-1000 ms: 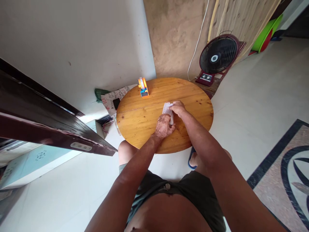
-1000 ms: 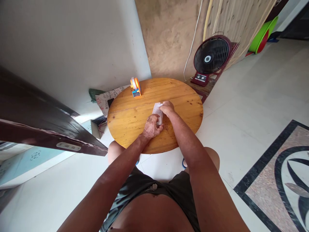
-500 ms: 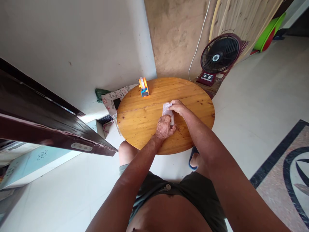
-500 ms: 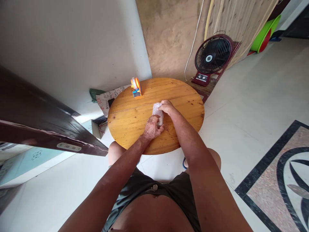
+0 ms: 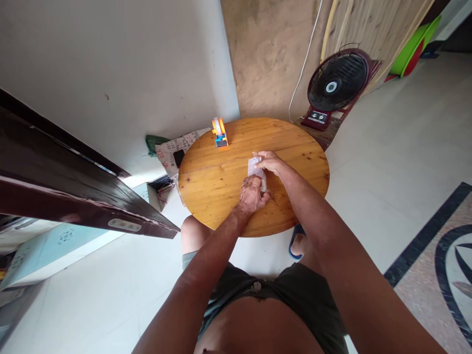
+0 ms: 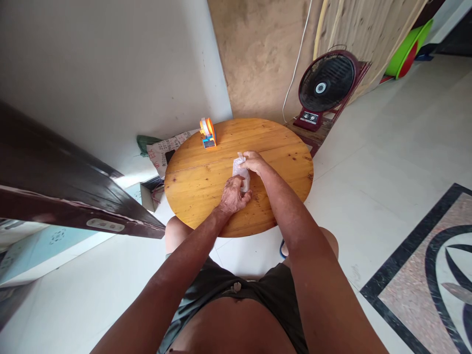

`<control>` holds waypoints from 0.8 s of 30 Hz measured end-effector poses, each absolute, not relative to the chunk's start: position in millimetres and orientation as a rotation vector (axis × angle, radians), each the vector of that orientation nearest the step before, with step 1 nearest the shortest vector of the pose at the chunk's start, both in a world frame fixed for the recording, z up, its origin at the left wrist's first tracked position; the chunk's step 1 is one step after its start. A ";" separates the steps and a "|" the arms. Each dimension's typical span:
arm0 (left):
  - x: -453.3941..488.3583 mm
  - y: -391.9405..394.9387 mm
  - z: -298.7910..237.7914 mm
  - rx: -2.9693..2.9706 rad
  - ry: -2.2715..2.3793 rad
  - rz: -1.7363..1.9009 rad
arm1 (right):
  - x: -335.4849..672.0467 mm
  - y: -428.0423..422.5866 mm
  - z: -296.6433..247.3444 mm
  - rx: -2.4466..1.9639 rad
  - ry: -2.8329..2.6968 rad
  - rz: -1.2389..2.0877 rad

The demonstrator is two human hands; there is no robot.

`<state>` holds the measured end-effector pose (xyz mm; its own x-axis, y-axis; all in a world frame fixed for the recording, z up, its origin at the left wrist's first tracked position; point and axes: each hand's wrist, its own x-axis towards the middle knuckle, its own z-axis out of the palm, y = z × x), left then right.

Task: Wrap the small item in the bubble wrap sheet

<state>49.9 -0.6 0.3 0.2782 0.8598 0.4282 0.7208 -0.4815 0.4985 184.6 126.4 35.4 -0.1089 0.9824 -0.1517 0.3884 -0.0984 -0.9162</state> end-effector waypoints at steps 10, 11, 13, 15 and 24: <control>49.5 -1.2 0.9 2.296 1.512 0.943 | 178.7 131.3 46.7 -1.669 -1.672 1.255; 49.3 -1.1 0.5 2.299 1.510 0.943 | 178.7 132.7 45.5 -1.686 -1.709 1.231; 48.9 -1.0 -0.3 2.309 1.499 0.944 | 178.6 135.4 43.5 -1.708 -1.789 1.178; 48.6 -0.6 -1.0 2.315 1.485 0.957 | 178.3 137.7 42.5 -1.690 -1.862 1.146; 48.3 1.3 -4.1 2.352 1.434 1.032 | 178.8 141.6 46.9 -1.483 -1.841 1.273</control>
<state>48.3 1.3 -4.1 0.2859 0.8413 0.4588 0.7021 -0.5097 0.4973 178.8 141.6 46.9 -0.3189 0.9276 -0.1946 0.5094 -0.0054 -0.8605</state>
